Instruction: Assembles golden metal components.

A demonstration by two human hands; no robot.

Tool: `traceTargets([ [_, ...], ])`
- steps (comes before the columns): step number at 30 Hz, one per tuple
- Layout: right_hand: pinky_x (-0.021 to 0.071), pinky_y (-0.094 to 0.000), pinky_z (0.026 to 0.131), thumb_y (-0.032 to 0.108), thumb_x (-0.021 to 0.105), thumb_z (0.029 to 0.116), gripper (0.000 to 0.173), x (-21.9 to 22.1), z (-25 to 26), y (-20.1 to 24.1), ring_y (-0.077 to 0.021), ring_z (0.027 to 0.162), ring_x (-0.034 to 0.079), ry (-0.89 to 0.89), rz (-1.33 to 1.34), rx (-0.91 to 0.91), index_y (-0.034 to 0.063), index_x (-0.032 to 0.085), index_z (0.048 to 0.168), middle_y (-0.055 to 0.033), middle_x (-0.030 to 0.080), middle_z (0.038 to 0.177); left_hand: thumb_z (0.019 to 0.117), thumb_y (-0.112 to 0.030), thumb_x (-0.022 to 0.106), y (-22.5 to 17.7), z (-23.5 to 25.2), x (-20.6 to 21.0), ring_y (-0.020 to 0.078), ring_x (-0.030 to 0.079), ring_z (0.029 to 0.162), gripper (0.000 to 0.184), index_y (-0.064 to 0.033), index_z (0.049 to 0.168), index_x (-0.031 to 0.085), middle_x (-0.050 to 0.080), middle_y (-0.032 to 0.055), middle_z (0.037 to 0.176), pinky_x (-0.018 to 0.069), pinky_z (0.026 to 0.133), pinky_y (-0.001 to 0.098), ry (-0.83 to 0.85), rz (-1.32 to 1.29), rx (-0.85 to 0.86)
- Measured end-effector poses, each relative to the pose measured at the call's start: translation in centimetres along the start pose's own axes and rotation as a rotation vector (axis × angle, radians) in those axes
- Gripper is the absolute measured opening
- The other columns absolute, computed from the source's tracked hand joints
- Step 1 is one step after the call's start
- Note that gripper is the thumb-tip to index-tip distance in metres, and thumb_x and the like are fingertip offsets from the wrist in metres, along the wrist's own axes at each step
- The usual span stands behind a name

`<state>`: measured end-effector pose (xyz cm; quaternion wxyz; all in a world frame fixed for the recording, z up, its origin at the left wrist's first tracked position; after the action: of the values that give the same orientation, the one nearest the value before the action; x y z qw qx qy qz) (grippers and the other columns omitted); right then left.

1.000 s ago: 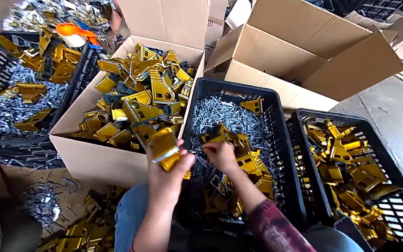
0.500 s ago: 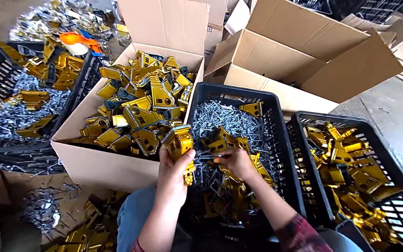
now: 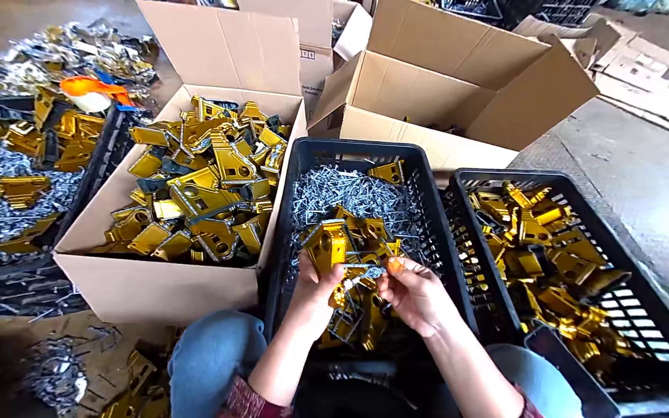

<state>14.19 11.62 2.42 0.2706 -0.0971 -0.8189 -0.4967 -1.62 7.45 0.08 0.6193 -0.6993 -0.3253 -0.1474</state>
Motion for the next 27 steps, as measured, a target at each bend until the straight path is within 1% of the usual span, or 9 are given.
traceTargets([
  [2,0.0603,-0.0236,0.060,0.001,0.046,0.1061,0.026,-0.6,0.1,-0.2,-0.0112,0.061,0.069,-0.018,0.009,-0.003,-0.0019,0.066,0.091,-0.0082,0.070,0.074,0.0690,-0.007,0.088,0.1,0.0,0.4,0.0194,0.068,0.098,0.114,-0.0093,0.153,0.010,0.057,0.0130,0.120,0.0609,0.084,0.0348,0.014,0.079,0.026],
  [4,0.0604,-0.0235,0.060,0.002,0.046,0.1061,0.026,-0.8,0.2,-0.5,-0.0106,0.061,0.069,-0.016,0.011,0.006,-0.0013,0.066,0.090,-0.0079,0.070,0.074,0.0654,0.002,0.087,0.3,0.1,0.6,0.0214,0.068,0.106,0.119,-0.0078,0.155,0.010,0.058,0.0160,0.126,0.0605,0.090,0.0358,0.027,0.212,0.044],
  [8,0.0608,-0.0250,0.063,-0.001,0.049,0.1039,0.023,-0.8,0.2,-0.3,-0.0112,0.062,0.069,0.030,-0.070,-0.075,-0.0012,0.067,0.090,-0.0074,0.071,0.073,0.0657,0.005,0.086,0.8,0.1,0.6,0.0220,0.068,0.108,0.115,-0.0071,0.154,0.012,0.058,0.0165,0.127,0.0610,0.091,0.0354,0.031,0.324,0.062],
  [15,0.0632,-0.0290,0.070,0.000,0.056,0.1001,0.012,-0.2,0.0,0.8,-0.0119,0.068,0.072,0.239,-0.273,-0.305,0.0025,0.066,0.094,-0.0024,0.072,0.078,0.0652,0.005,0.080,0.9,0.3,0.4,0.0212,0.067,0.112,0.111,-0.0063,0.154,0.013,0.057,0.0158,0.130,0.0603,0.092,0.0349,0.053,0.414,0.010],
  [18,0.0635,-0.0297,0.071,0.004,0.063,0.0984,0.001,0.4,-0.3,1.3,-0.0102,0.073,0.072,0.347,-0.461,-0.509,0.0037,0.064,0.098,0.0007,0.072,0.084,0.0674,0.005,0.078,1.2,0.0,0.9,0.0232,0.068,0.111,0.105,-0.0040,0.152,0.018,0.060,0.0158,0.128,0.0618,0.091,0.0373,0.132,0.444,0.017],
  [21,0.0576,-0.0233,0.077,0.018,0.076,0.0922,0.022,1.7,-2.0,2.2,-0.0089,0.087,0.065,0.357,-0.899,-0.929,0.0004,0.063,0.095,-0.0077,0.065,0.096,0.0658,0.006,0.079,1.8,-0.4,1.2,0.0205,0.067,0.113,0.109,-0.0031,0.153,0.015,0.060,0.0153,0.130,0.0601,0.094,0.0355,0.154,0.422,-0.016],
  [22,0.0553,-0.0255,0.082,0.023,0.073,0.0930,0.022,2.3,-2.8,2.3,-0.0138,0.092,0.065,0.323,-1.089,-1.101,0.0033,0.061,0.093,-0.0101,0.066,0.095,0.0645,0.007,0.079,2.0,-0.5,1.1,0.0191,0.066,0.115,0.112,-0.0030,0.154,0.014,0.058,0.0149,0.132,0.0590,0.095,0.0342,0.144,0.414,-0.035],
  [24,0.0526,-0.0333,0.081,0.026,0.066,0.0943,0.018,3.0,-3.9,2.3,-0.0220,0.093,0.064,0.226,-1.309,-1.331,0.0092,0.060,0.091,-0.0093,0.065,0.091,0.0631,0.006,0.080,2.4,-0.4,0.8,0.0172,0.064,0.117,0.115,-0.0037,0.155,0.013,0.056,0.0139,0.135,0.0580,0.096,0.0324,0.112,0.417,-0.061],
  [27,0.0506,-0.0365,0.084,0.039,0.068,0.0943,0.028,1.9,-2.9,1.8,-0.0224,0.096,0.060,0.088,-1.313,-1.297,0.0111,0.063,0.092,-0.0079,0.063,0.096,0.0644,0.006,0.079,2.0,-0.5,0.8,0.0176,0.066,0.115,0.107,-0.0038,0.153,0.018,0.059,0.0140,0.132,0.0591,0.095,0.0330,0.096,0.490,-0.019],
])
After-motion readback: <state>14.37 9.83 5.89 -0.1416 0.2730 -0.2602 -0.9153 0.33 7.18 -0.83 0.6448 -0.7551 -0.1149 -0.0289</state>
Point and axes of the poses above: each hand's wrist, its own z-axis towards the middle knuckle, its own x-axis out of the palm, y = z × x, the point moved 8 cm from there along z, towards the middle knuckle
